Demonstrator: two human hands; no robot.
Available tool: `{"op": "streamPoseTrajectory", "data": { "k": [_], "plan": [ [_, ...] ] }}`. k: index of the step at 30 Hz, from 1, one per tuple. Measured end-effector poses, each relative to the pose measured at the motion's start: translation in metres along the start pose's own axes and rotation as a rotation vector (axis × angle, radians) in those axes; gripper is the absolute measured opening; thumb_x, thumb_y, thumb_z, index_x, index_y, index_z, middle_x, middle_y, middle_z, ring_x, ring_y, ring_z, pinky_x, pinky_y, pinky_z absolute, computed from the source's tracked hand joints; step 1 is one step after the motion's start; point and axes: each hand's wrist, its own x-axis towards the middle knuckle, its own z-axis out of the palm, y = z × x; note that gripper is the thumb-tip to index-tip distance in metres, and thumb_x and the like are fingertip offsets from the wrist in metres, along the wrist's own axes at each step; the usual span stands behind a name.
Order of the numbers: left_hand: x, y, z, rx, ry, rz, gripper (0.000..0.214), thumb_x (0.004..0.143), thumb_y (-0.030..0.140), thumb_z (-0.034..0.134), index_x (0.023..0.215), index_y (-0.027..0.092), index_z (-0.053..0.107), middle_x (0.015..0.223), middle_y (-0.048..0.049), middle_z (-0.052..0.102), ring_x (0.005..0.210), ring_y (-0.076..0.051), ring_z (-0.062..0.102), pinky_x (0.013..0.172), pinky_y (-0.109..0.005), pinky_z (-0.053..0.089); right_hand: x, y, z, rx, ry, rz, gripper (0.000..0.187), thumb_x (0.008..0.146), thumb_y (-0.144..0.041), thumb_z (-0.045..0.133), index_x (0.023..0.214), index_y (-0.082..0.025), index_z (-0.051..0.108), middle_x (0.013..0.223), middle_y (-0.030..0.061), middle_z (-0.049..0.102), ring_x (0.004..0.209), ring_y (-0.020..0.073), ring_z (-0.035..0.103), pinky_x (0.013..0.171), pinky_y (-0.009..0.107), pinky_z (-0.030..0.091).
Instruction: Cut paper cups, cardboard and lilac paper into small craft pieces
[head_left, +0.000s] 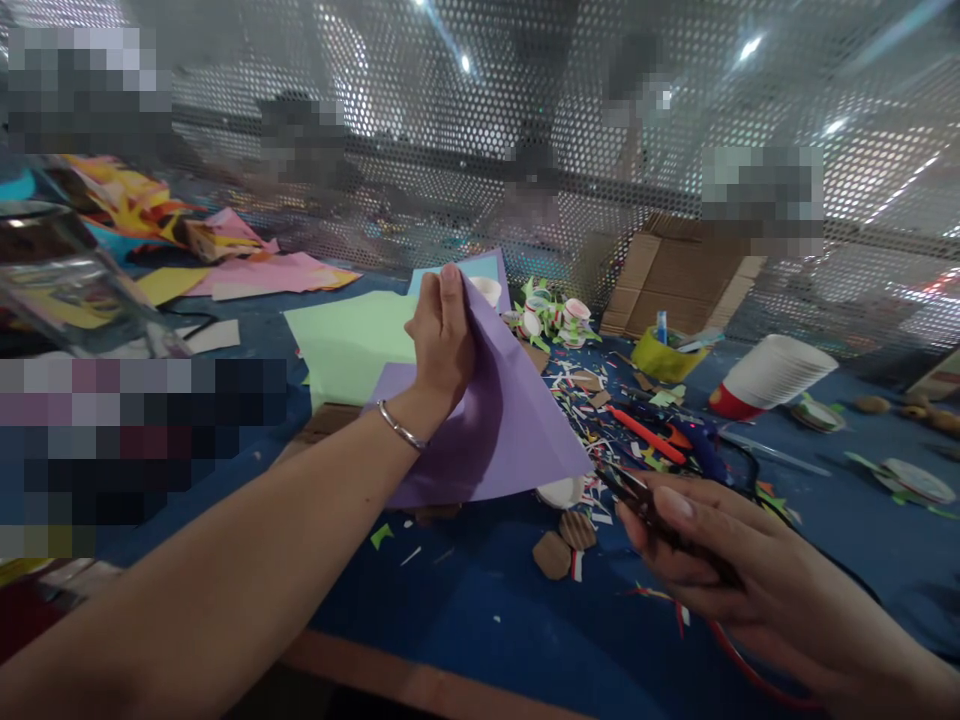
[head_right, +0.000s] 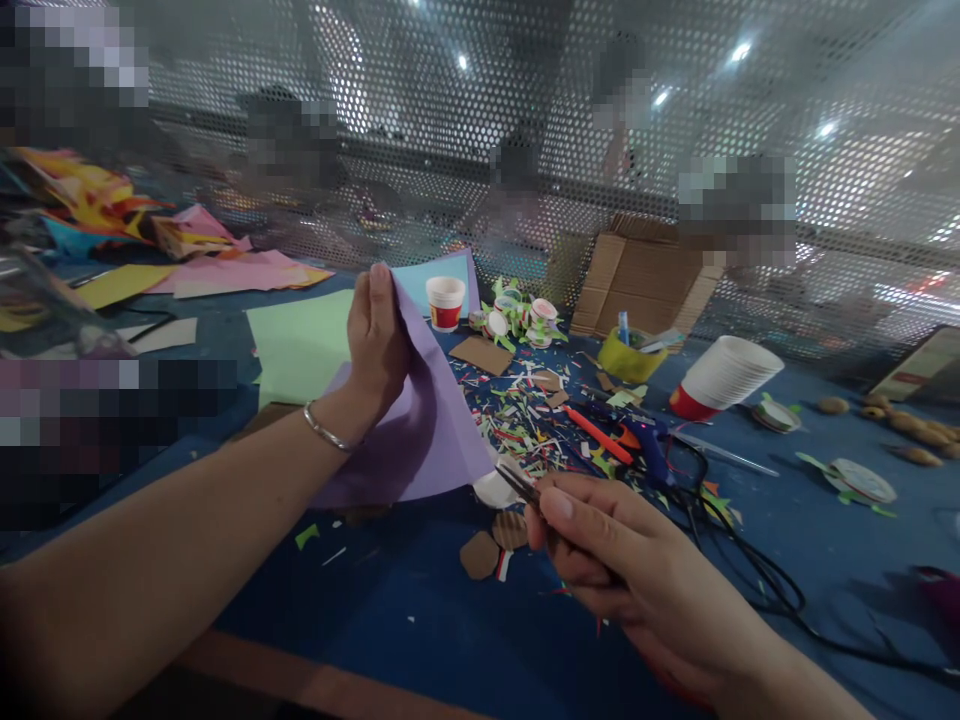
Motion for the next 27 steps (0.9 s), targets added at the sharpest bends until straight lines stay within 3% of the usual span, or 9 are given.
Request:
{"op": "streamPoseTrajectory", "data": {
  "k": [2,6,10,14,18,27],
  "plan": [
    [0.0002,-0.0001,0.0008,0.029,0.069,0.023,0.031,0.105,0.033,0.037,0.075,0.024,0.040,0.073,0.0006,0.038,0.075,-0.018,0.045,0.088,-0.037,0.042,-0.0003,-0.0004,-0.0001,0.016,-0.002,0.011,0.039,0.091,-0.054,0.065,0.085,-0.015,0.067,0.059,-0.0073,0.030,0.049,0.0037,0.012,0.038,0.014,0.009],
    [0.0011,-0.0015,0.0019,0.072,0.096,0.033,0.033,0.105,0.033,0.038,0.074,0.023,0.042,0.073,0.0004,0.041,0.078,-0.018,0.048,0.090,-0.036,0.041,-0.0010,0.0001,-0.0014,0.027,0.000,0.035,0.039,0.092,-0.053,0.065,0.082,-0.015,0.065,0.058,-0.0076,0.030,0.048,0.0035,0.012,0.038,0.014,0.009],
    [0.0020,-0.0024,0.0013,0.078,0.110,0.039,0.032,0.105,0.035,0.037,0.076,0.023,0.044,0.076,-0.0010,0.044,0.088,-0.019,0.053,0.097,-0.037,0.039,-0.0006,0.0005,-0.0021,0.026,0.007,0.055,0.040,0.091,-0.054,0.065,0.082,-0.015,0.064,0.058,-0.0083,0.029,0.048,0.0033,0.011,0.038,0.014,0.009],
    [0.0010,-0.0015,0.0006,0.096,0.120,0.039,0.029,0.105,0.030,0.037,0.076,0.024,0.042,0.075,-0.0005,0.044,0.083,-0.020,0.052,0.094,-0.038,0.040,-0.0003,-0.0014,0.0001,0.044,0.022,0.081,0.043,0.087,-0.057,0.069,0.080,-0.015,0.063,0.058,-0.0086,0.028,0.048,0.0033,0.011,0.037,0.013,0.008],
    [-0.0010,-0.0017,0.0016,0.092,0.110,0.035,0.032,0.105,0.035,0.037,0.075,0.024,0.041,0.073,-0.0002,0.045,0.083,-0.020,0.053,0.094,-0.038,0.041,0.0003,-0.0022,0.0014,0.062,0.042,0.084,0.044,0.085,-0.059,0.070,0.079,-0.015,0.064,0.057,-0.0084,0.029,0.047,0.0027,0.011,0.037,0.013,0.008],
    [-0.0044,-0.0040,0.0039,0.053,0.085,0.010,0.028,0.106,0.036,0.040,0.083,0.022,0.050,0.090,-0.0041,0.061,0.106,-0.018,0.058,0.102,-0.034,0.042,0.0036,0.0035,0.0018,0.149,0.107,0.051,0.042,0.085,-0.055,0.072,0.078,-0.014,0.068,0.057,-0.0080,0.030,0.047,0.0017,0.012,0.037,0.013,0.009]
  ]
}}
